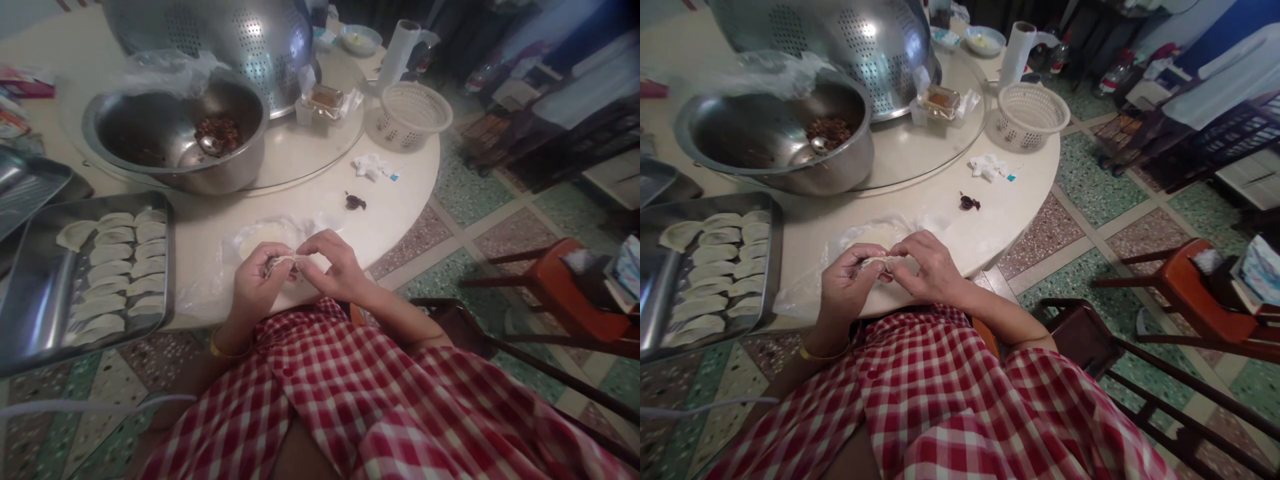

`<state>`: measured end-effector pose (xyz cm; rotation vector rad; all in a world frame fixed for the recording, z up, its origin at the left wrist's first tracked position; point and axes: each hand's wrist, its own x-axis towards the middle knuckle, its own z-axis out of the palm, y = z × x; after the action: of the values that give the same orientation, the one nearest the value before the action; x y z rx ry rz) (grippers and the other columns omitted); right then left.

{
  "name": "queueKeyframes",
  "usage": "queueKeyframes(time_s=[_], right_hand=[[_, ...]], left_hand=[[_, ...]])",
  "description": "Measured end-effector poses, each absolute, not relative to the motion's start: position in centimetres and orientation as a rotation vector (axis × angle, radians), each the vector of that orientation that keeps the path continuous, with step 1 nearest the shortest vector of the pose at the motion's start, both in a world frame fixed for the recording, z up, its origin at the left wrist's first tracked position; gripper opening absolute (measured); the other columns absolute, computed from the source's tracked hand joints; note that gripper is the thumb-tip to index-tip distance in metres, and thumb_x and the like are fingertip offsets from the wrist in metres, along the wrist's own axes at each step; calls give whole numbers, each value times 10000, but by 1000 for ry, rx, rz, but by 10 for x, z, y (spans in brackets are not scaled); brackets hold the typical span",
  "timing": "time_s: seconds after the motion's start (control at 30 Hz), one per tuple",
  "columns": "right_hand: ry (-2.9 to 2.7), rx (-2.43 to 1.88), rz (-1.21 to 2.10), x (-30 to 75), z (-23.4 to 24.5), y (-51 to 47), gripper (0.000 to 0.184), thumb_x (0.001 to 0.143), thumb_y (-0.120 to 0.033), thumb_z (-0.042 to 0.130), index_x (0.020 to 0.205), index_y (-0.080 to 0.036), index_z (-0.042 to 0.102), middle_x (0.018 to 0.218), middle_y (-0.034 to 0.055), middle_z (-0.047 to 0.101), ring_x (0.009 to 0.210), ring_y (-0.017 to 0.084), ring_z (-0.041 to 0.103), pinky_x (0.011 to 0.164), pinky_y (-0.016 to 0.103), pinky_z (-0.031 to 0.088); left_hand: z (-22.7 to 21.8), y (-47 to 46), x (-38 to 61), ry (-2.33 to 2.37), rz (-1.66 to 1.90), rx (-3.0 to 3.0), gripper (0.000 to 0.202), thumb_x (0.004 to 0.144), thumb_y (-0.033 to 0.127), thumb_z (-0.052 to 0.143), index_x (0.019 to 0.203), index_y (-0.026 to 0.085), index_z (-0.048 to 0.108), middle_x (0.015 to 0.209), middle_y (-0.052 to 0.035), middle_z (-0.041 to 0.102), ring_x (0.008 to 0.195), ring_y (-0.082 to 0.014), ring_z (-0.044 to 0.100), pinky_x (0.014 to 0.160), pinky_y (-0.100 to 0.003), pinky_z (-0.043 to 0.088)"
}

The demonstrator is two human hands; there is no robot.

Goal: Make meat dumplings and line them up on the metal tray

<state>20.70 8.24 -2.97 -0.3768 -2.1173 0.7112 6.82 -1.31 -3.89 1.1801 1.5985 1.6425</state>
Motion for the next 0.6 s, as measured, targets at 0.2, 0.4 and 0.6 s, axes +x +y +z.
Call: queueKeyframes(time_s=[0.2, 0.4, 0.6], right_hand=[[-2140, -336, 727, 207, -30, 83, 118, 910, -243, 555, 822, -201, 622, 763, 38, 672, 751, 165, 600, 701, 326, 500], [-2117, -392, 665, 207, -33, 79, 92, 890, -240, 545, 886, -209, 631, 841, 59, 690, 800, 191, 608, 735, 366, 486], [-2105, -404, 573, 202, -39, 76, 158, 911, -245, 534, 804, -214, 646, 776, 51, 674, 720, 177, 581, 693, 357, 465]], left_hand=[[-40, -12, 69, 1590, 1633, 1252, 59, 833, 237, 636, 853, 185, 655, 832, 7, 669, 619, -83, 639, 572, -187, 564], [-38, -11, 71, 1641, 1639, 1262, 57, 832, 241, 619, 853, 198, 650, 796, 13, 683, 612, -94, 636, 555, -192, 560], [-35, -12, 75, 1564, 1626, 1181, 97, 830, 255, 612, 893, 194, 652, 738, 19, 683, 564, -95, 635, 540, -199, 566]])
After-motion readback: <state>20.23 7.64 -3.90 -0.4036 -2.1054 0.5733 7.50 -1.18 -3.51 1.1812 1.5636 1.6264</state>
